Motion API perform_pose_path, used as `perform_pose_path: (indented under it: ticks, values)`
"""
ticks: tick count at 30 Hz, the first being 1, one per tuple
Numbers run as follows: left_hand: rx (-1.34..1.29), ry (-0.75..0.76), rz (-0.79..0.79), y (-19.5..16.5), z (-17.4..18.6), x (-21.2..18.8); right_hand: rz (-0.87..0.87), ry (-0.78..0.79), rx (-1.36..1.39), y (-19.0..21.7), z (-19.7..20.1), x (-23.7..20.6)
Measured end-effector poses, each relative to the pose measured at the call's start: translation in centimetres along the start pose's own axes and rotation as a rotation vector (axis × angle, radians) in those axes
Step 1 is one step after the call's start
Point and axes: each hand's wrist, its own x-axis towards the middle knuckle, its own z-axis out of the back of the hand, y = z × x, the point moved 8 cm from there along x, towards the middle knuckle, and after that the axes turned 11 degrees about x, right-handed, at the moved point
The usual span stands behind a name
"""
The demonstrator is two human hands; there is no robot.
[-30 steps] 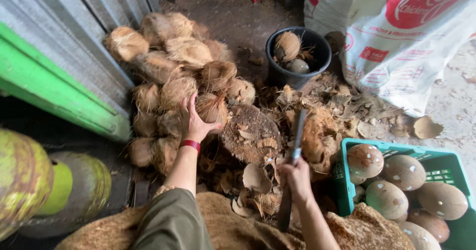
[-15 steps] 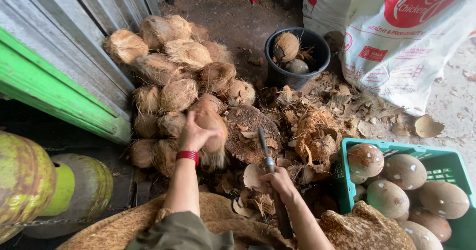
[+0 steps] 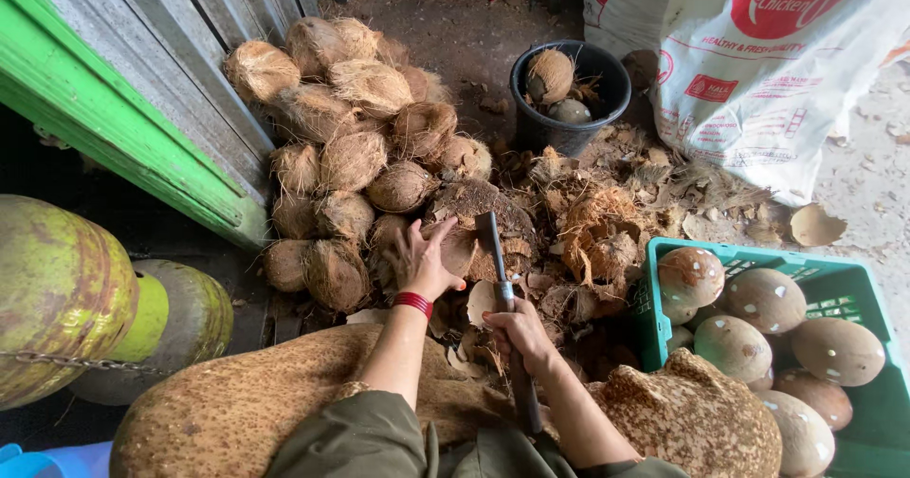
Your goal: The person sits on the ground and husks coconuts one at a time, holding each coconut in one hand and chopping off the fibrous husk with a machete. Husked coconuts are placed into a green plastic crate, and discarded husks pile on the ground.
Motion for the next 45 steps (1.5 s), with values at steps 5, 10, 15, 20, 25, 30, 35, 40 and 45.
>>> perform_pose_path:
  ticks: [5, 10, 15, 20, 25, 30, 35, 40, 45]
  values:
    - [0.053, 0.028, 0.084, -1.3, -1.2, 0.0, 0.081, -0.081, 0.003, -0.2, 1.5, -0.5]
    - [-0.105, 0.124, 0.243, 1.1, -0.5, -0.4, 0.213, -0.326, -0.216, -1.7, 4.2, -0.6]
    - [-0.182, 0.11, 0.233, 1.8, 0.7, -1.0, 0.323, -0.472, -0.802, 0.6, 5.0, 2.2]
    - [-0.148, 0.074, 0.207, 1.3, 0.7, -1.7, 0.713, -0.415, -0.825, 4.0, 0.4, 3.8]
    - [-0.224, 0.06, 0.212, 1.6, 0.6, -1.8, 0.611, -0.432, -0.725, 4.6, -0.7, 3.9]
    - [-0.149, 0.101, 0.245, 1.1, 0.3, -1.3, 0.408, -0.441, -0.644, 4.5, 0.4, 3.8]
    - [-0.091, 0.102, 0.248, 1.0, 0.8, -1.7, 0.493, -0.438, -0.693, 4.1, 0.7, 4.1]
    - [-0.179, 0.044, 0.252, 1.7, 1.1, -2.5, 0.552, -0.454, -0.724, 6.1, 2.5, 4.3]
    - [-0.181, 0.041, 0.24, 1.9, 0.4, -2.0, 1.358, -0.781, -0.778, 16.0, 4.2, -4.3]
